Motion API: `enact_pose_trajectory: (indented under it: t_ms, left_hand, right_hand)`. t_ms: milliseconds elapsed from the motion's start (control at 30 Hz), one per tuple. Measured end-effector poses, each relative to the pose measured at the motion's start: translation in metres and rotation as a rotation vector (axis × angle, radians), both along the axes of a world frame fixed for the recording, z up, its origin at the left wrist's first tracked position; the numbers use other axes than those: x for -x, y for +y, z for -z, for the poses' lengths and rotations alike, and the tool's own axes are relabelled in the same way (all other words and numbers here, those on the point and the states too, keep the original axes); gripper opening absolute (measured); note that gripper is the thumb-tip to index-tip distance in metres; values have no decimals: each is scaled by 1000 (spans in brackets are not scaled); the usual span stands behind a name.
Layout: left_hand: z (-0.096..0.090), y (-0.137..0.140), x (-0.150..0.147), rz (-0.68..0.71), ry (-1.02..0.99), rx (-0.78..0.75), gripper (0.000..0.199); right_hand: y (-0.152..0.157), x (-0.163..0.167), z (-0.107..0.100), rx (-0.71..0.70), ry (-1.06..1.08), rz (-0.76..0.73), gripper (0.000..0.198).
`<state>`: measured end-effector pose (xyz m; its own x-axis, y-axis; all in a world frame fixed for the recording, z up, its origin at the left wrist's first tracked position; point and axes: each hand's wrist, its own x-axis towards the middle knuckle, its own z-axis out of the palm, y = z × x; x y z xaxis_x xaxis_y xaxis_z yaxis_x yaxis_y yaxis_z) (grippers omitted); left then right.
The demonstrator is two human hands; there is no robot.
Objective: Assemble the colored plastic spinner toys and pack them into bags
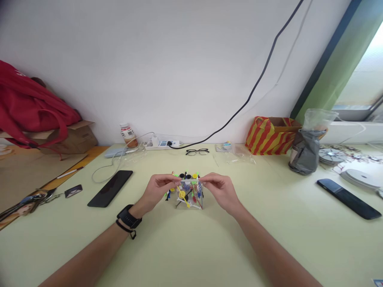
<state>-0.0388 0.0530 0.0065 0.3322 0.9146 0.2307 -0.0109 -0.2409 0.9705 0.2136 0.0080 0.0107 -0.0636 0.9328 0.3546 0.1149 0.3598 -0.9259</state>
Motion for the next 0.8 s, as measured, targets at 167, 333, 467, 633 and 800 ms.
enact_pose_trajectory:
  t_ms: [167, 333, 467, 633, 800]
  left_hand:
    - [-2, -3, -1, 28, -18, 30, 23]
    - [-7, -3, -3, 47, 94, -46, 30]
    - [-10, -5, -4, 64, 210, -125, 25]
    - [-10, -13, -8, 113, 190, -124, 23]
    - [-13, -22, -16, 171, 196, -125, 21]
  right_hand:
    - [-1, -1, -3, -29, -41, -57, 15]
    - [-1, -4, -6, -87, -138, -30, 18]
    - [-4, -5, -10, -141, -272, -14, 23]
    - [-9, 2, -14, -74, -344, -112, 26]
    - [-13, 12, -14, -59, -339, -119, 29]
